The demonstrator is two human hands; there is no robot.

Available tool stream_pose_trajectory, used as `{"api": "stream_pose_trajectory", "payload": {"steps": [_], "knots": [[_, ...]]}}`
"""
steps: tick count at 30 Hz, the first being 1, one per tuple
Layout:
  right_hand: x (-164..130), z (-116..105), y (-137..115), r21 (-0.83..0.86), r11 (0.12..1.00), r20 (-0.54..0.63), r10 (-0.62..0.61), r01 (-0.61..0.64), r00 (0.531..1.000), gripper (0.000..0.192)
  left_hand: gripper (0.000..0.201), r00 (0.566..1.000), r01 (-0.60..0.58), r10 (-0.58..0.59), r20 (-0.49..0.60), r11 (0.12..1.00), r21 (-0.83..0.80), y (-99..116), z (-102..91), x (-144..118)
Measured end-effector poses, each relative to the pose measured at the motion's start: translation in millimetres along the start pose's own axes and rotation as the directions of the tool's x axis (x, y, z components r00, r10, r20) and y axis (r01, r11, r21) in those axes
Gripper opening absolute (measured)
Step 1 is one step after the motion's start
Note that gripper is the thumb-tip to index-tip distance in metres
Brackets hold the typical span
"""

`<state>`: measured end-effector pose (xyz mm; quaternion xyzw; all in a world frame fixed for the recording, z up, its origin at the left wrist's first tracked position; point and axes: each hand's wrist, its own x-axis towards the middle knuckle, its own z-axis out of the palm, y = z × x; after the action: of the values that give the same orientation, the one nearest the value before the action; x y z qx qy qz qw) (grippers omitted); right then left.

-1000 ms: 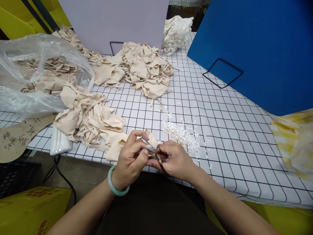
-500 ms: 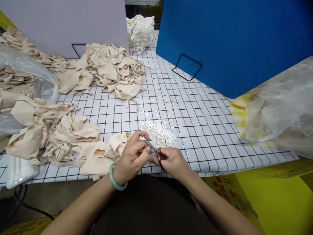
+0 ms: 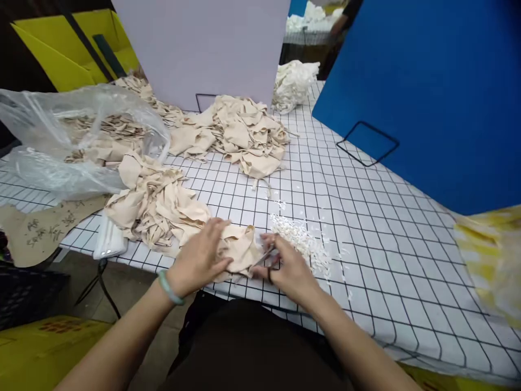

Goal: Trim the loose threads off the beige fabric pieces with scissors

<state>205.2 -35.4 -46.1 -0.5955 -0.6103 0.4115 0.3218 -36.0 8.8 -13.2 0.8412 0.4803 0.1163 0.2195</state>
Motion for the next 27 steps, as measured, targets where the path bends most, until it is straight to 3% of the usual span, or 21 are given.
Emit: {"api": "stream_pose_trajectory", "payload": {"steps": [3,5,9,12,14,16,18,20,22,24,26,27], "knots": [[7.7,26.7,-2.4,-0.065,0.996,0.109,-0.060,0.067,0.992,0.017,0.031,0.955,-0.008,-0.002,0.296,0.999,0.033,4.1,9.0,14.6],[15.2,24.0,-4.0,-0.011,0.999,0.099,-0.040,0.041,0.994,0.015,0.019,0.946,-0.028,0.039,0.321,0.999,-0.038,3.3,-5.1,28.0],[58.7,-17.9,-31.8,0.323,0.946,0.014,-0.025,0.020,1.000,0.014,0.010,0.966,-0.052,0.123,0.229,0.955,-0.292,-2.2,-68.7,74.7],[122.1,-61.2,-77.9,0.359,0.922,-0.118,-0.108,0.144,0.987,0.024,0.016,0.983,0.006,0.065,0.174,0.925,-0.380,4.5,-125.2,134.4],[170.0,-87.9,-107.9,0.255,0.941,-0.255,-0.156,0.222,0.954,0.023,0.019,1.000,0.019,-0.015,0.014,0.914,-0.405,13.4,-153.3,176.6],[210.4,-106.3,-123.3,0.110,0.967,-0.402,-0.169,0.231,0.900,0.019,0.023,0.964,0.000,-0.089,-0.252,0.944,-0.331,18.2,-164.5,207.7],[232.5,-109.2,-116.2,0.059,0.975,-0.476,-0.163,0.216,0.864,0.021,0.035,0.903,-0.010,-0.092,-0.419,0.972,-0.235,13.0,-155.7,217.2],[229.1,-92.9,-90.2,0.002,0.981,-0.454,-0.173,0.195,0.874,0.023,0.036,0.901,-0.033,-0.062,-0.430,0.977,-0.211,-2.3,-131.8,201.7],[201.0,-60.9,-58.4,0.017,0.989,-0.300,-0.138,0.150,0.944,0.025,0.029,0.922,-0.029,-0.072,-0.379,0.967,-0.253,-23.4,-102.5,167.7],[158.7,-20.8,-34.0,0.140,0.989,-0.032,-0.036,0.040,0.999,0.027,0.023,0.924,0.044,-0.146,-0.352,0.958,-0.283,-45.6,-75.7,127.9],[116.9,20.0,-22.3,0.188,0.980,0.208,0.021,-0.061,0.978,0.030,0.022,0.909,0.139,-0.240,-0.341,0.945,-0.295,-66.2,-55.7,93.6],[100.1,38.8,-20.8,0.186,0.979,0.269,0.027,-0.079,0.963,0.031,0.022,0.903,0.169,-0.272,-0.334,0.937,-0.306,-75.0,-48.8,80.6]]}}
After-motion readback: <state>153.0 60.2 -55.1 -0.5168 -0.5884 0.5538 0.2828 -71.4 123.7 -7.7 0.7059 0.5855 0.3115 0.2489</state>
